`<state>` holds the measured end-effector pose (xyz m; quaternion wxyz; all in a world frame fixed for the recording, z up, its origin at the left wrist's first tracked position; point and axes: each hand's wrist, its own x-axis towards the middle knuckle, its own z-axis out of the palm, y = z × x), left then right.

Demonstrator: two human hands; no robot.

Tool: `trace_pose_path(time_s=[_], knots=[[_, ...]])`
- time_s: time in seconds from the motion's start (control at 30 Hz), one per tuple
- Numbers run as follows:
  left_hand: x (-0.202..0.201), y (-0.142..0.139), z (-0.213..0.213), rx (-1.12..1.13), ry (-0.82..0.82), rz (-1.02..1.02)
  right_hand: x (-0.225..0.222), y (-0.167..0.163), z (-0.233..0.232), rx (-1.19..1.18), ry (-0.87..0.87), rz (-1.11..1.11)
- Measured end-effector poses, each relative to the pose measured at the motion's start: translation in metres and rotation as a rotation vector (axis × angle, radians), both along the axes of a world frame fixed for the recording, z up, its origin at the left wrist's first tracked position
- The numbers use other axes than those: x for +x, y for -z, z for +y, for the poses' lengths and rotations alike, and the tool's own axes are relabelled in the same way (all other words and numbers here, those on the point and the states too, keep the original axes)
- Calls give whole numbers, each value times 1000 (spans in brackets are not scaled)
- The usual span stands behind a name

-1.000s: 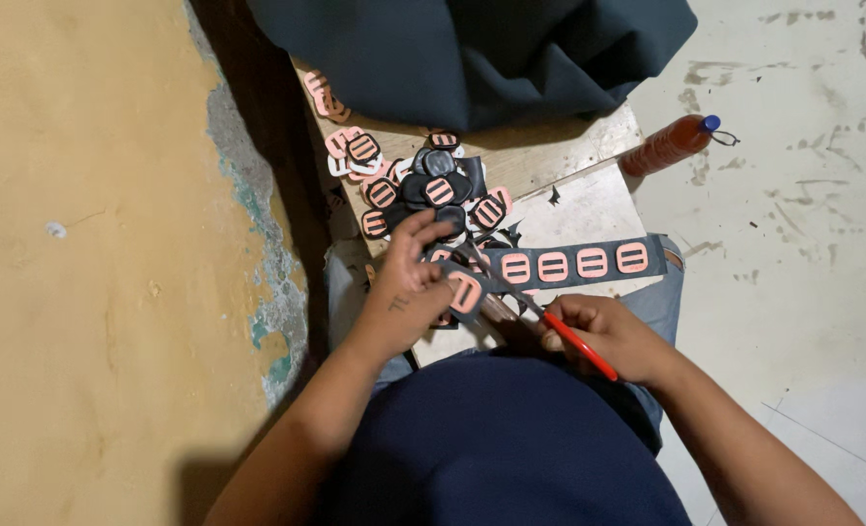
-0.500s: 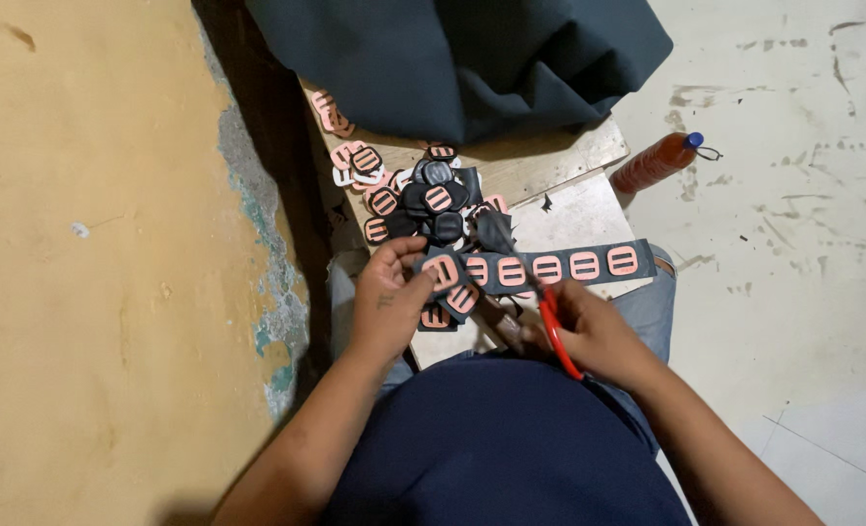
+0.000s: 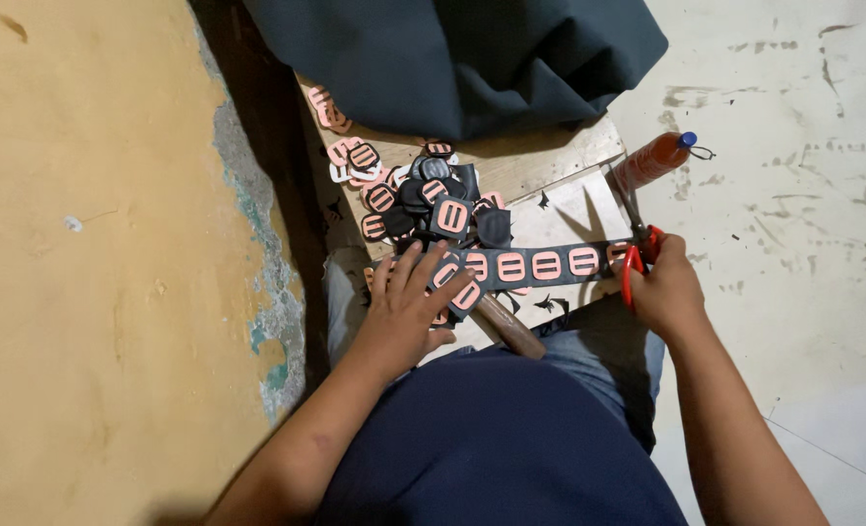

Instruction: The person uses red-handled scissors to cut individual rectangular shapes from a long strip of dark fabric printed with pink symbols. They hold the strip with the left hand and cut each shape with the right hand, placing the cut pieces on a small wooden stool. The process continues until the strip is fully separated into individual pieces.

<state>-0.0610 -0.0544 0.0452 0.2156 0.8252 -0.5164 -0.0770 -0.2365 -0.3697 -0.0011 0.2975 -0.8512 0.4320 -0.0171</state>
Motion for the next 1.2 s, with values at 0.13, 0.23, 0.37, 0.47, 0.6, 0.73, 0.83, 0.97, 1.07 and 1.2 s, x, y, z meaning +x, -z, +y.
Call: trace_pose_path(time_s=[0.13, 0.23, 0.37, 0.47, 0.6, 0.73, 0.83, 0.97, 1.07, 1.2], knots=[[2, 13, 3, -7, -32, 51, 0, 11, -11, 205, 50, -174], [4, 15, 6, -32, -37, 17, 3, 13, -14, 328, 124, -253], [10, 12, 4, -133, -86, 111, -1, 0, -13, 36, 122, -191], [23, 8, -14, -221, -142, 187, -1, -14, -10, 270, 280, -255], [49, -1, -42, -441, -186, 303, 4, -36, 1, 452, 170, -436], [67, -5, -59, -395, -246, 532, 1, -66, 10, 617, 91, -486], [63, -3, -52, -329, -255, 228, -13, -88, 17, 627, -52, -527], [41, -6, -47, -260, -81, 417, -26, -106, 21, 685, -180, -677], [24, -20, -45, -137, 75, 561, -30, -120, 17, 976, -293, -871], [19, -37, -37, 43, 74, 594, -34, -143, 6, 590, -272, -791]])
